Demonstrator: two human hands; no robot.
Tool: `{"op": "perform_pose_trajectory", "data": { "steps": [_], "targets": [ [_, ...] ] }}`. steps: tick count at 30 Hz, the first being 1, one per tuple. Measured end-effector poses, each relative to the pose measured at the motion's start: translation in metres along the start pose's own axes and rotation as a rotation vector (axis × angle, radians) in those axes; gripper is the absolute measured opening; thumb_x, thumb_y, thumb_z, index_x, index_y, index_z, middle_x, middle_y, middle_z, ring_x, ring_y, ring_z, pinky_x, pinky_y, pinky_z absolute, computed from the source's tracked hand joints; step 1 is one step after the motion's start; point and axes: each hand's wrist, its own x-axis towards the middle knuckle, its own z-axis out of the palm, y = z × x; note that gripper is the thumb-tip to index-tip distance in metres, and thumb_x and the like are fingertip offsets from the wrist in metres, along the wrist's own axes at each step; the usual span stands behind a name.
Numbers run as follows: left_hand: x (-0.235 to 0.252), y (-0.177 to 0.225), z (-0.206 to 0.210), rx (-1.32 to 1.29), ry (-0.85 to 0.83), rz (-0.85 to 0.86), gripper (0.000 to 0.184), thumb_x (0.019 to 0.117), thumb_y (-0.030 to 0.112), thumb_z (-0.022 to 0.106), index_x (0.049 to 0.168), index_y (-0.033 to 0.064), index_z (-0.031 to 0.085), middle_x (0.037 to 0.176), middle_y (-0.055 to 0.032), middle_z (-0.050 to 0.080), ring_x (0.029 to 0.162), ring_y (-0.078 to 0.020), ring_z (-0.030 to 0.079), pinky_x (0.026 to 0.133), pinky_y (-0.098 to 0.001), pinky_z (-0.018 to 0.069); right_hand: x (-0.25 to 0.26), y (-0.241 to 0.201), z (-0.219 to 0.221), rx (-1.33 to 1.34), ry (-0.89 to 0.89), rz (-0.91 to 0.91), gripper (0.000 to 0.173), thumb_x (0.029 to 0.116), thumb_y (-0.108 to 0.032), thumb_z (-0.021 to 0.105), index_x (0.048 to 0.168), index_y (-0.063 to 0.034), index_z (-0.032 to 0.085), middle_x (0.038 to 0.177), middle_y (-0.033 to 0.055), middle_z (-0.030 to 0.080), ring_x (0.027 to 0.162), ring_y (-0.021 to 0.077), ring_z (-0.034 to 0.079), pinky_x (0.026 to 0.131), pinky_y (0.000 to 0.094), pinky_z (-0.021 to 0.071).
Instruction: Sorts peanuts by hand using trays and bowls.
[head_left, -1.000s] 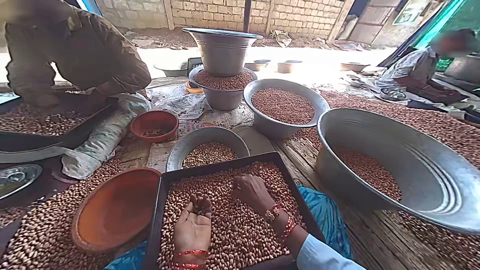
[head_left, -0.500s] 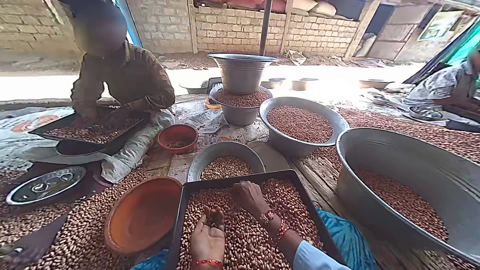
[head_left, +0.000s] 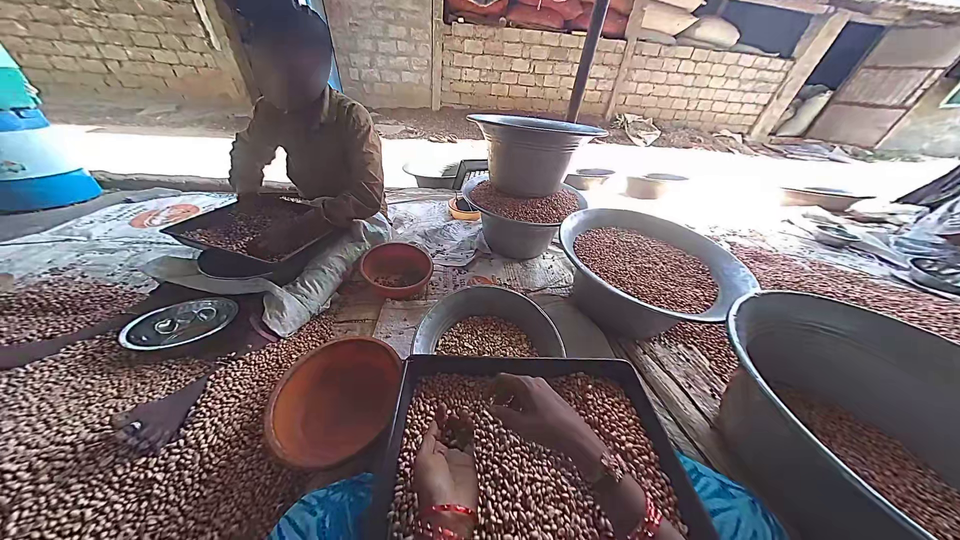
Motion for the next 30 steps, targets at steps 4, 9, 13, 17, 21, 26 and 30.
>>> {"op": "perform_pose_trajectory", "data": {
  "steps": [4, 9, 13, 17, 21, 26, 30],
  "targets": [
    [-0.005, 0.003, 0.005, -0.005, 0.006, -0.021, 0.027, 0.1126, 0.021, 0.030, 0.111, 0.0053, 0.052, 0.077, -0.0040, 0.057, 0.060, -0.0134, 0.061, 0.060, -0.0254, 0.0561, -0.025, 0.032, -0.043, -0.285, 0.166, 0.417, 0.030, 0.1077, -0.020, 0.050, 0.126, -0.0064, 0.070, 0.114, 0.0188, 0.073, 0.108, 0.0355, 0.070, 0.095, 0.0555, 0.0517],
    [-0.006, 0.005, 0.007, -0.012, -0.018, -0.027, 0.030, 0.1125, 0.020, 0.029, 0.106, 0.0051, 0.055, 0.071, -0.0031, 0.059, 0.058, -0.0122, 0.063, 0.059, -0.0245, 0.0578, -0.060, 0.074, -0.070, -0.368, 0.225, 0.698, 0.033, 0.1095, -0.019, 0.046, 0.124, 0.0002, 0.068, 0.124, 0.0253, 0.068, 0.119, 0.0410, 0.064, 0.100, 0.0585, 0.0482],
    [-0.007, 0.000, 0.004, 0.029, -0.038, -0.027, 0.029, 0.1123, 0.020, 0.029, 0.105, 0.0069, 0.054, 0.072, -0.0029, 0.060, 0.060, -0.0119, 0.065, 0.060, -0.0244, 0.0586, -0.055, 0.074, -0.047, -0.380, 0.201, 0.791, 0.034, 0.1075, -0.016, 0.045, 0.130, 0.0029, 0.063, 0.130, 0.0258, 0.065, 0.124, 0.0411, 0.063, 0.101, 0.0577, 0.0495],
    [-0.007, -0.003, 0.003, 0.062, -0.056, -0.015, 0.029, 0.1121, 0.020, 0.029, 0.103, 0.0084, 0.053, 0.072, -0.0018, 0.061, 0.060, -0.0110, 0.066, 0.059, -0.0241, 0.0586, -0.023, 0.042, 0.010, -0.334, 0.157, 0.683, 0.048, 0.1060, -0.013, 0.046, 0.150, 0.0037, 0.040, 0.140, 0.0290, 0.055, 0.120, 0.0417, 0.064, 0.099, 0.0529, 0.0524],
    [-0.006, -0.005, 0.003, 0.057, -0.067, -0.005, 0.027, 0.1121, 0.020, 0.028, 0.103, 0.0087, 0.052, 0.073, -0.0014, 0.061, 0.060, -0.0110, 0.066, 0.059, -0.0240, 0.0590, -0.016, 0.009, 0.059, -0.237, 0.049, 0.313, 0.057, 0.1025, -0.012, 0.054, 0.157, -0.0060, 0.039, 0.140, 0.0288, 0.056, 0.112, 0.0428, 0.067, 0.093, 0.0563, 0.0550],
    [-0.004, -0.004, -0.001, 0.086, -0.093, 0.011, 0.028, 0.1119, 0.019, 0.029, 0.100, 0.0087, 0.052, 0.071, -0.0012, 0.061, 0.059, -0.0107, 0.065, 0.058, -0.0237, 0.0584, -0.033, 0.027, 0.032, -0.079, 0.126, 0.075, 0.036, 0.1063, -0.021, 0.054, 0.140, -0.0102, 0.062, 0.122, 0.0159, 0.072, 0.113, 0.0324, 0.070, 0.098, 0.0532, 0.0531],
    [-0.008, -0.006, -0.001, 0.134, -0.109, -0.037, 0.033, 0.1118, 0.019, 0.028, 0.098, 0.0080, 0.056, 0.069, -0.0016, 0.064, 0.057, -0.0108, 0.066, 0.055, -0.0224, 0.0578, -0.080, 0.032, -0.021, -0.321, 0.139, 0.502, 0.037, 0.1090, -0.019, 0.045, 0.142, -0.0100, 0.057, 0.116, 0.0213, 0.071, 0.110, 0.0397, 0.069, 0.094, 0.0576, 0.0527]
  ]
}}
